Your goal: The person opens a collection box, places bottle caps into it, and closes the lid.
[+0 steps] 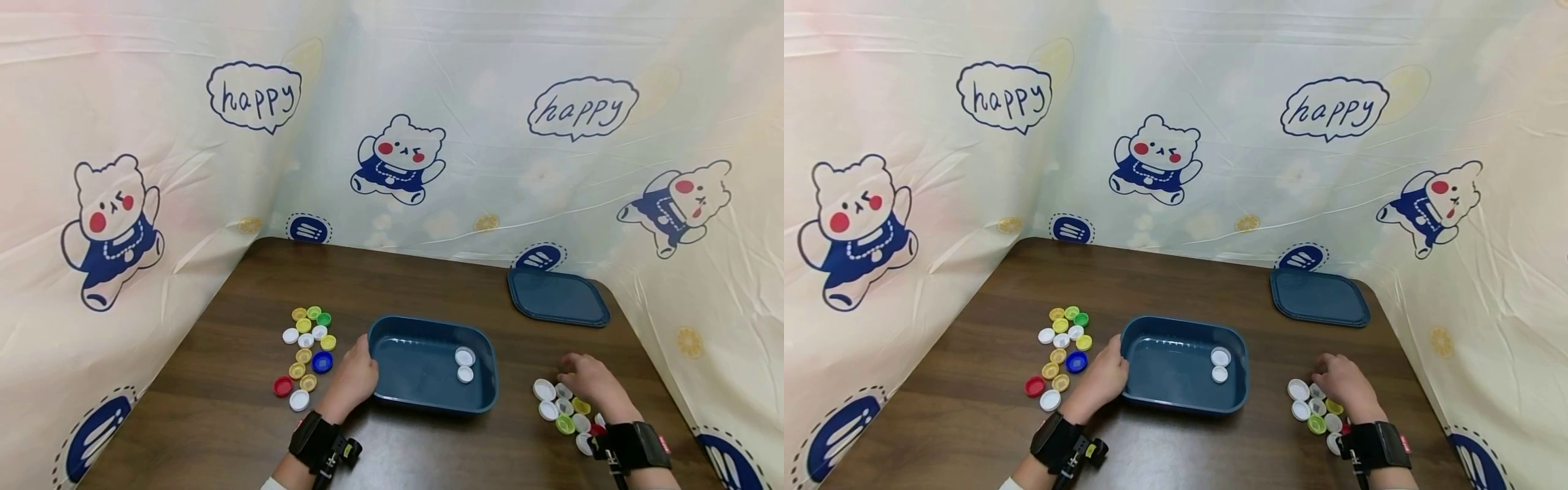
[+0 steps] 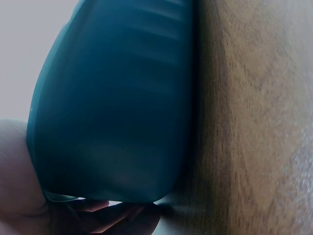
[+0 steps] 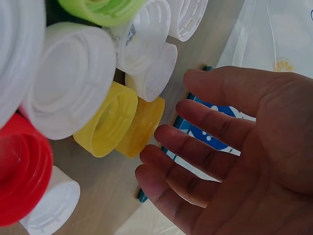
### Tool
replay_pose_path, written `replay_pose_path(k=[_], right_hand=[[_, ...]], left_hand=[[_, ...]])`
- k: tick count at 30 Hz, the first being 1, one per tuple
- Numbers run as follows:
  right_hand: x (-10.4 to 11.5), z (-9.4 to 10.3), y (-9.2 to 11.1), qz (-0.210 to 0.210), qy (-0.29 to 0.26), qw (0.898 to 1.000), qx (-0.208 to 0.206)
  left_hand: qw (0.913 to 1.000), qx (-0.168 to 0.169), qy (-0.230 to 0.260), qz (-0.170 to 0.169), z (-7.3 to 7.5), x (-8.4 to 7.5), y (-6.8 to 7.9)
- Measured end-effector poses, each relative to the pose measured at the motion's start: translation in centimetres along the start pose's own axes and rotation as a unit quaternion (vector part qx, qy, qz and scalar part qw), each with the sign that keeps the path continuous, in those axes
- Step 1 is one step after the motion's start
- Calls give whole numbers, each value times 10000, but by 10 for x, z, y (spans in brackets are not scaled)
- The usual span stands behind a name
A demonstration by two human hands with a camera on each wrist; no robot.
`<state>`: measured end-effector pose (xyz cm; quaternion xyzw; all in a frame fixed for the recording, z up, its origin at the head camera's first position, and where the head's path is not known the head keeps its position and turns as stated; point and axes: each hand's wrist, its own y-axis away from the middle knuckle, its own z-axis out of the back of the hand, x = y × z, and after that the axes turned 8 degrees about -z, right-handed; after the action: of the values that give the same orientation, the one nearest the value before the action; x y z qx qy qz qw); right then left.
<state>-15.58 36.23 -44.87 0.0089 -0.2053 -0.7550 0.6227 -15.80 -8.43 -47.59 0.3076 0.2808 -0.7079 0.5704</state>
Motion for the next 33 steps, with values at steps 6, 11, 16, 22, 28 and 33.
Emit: replay_pose_path(k=[6,11,16,22,28,33], right_hand=[[-5,-4,-3,20,78,10000,-20],[-7,-7,-6,-104,-7,9998,141],[-7,-7,-8,-92,34,9998,178],[-6,-4,-7,-156,-34,9996,224],[-5,-3,-5,-185,-61,9995,264],[-3,-1,-5,-138,-43,9997,192]], left_hand=[[10000,-20,-45,-45,-1,0,0],[10000,-19,-48,-61,-2,1,0],[10000,5,35,4,-2,1,0],[10000,-6,22,21,-2,0,-1],[10000,-40,-1,5,-2,2,-1],[10000,-15,29,34,-2,1,0]])
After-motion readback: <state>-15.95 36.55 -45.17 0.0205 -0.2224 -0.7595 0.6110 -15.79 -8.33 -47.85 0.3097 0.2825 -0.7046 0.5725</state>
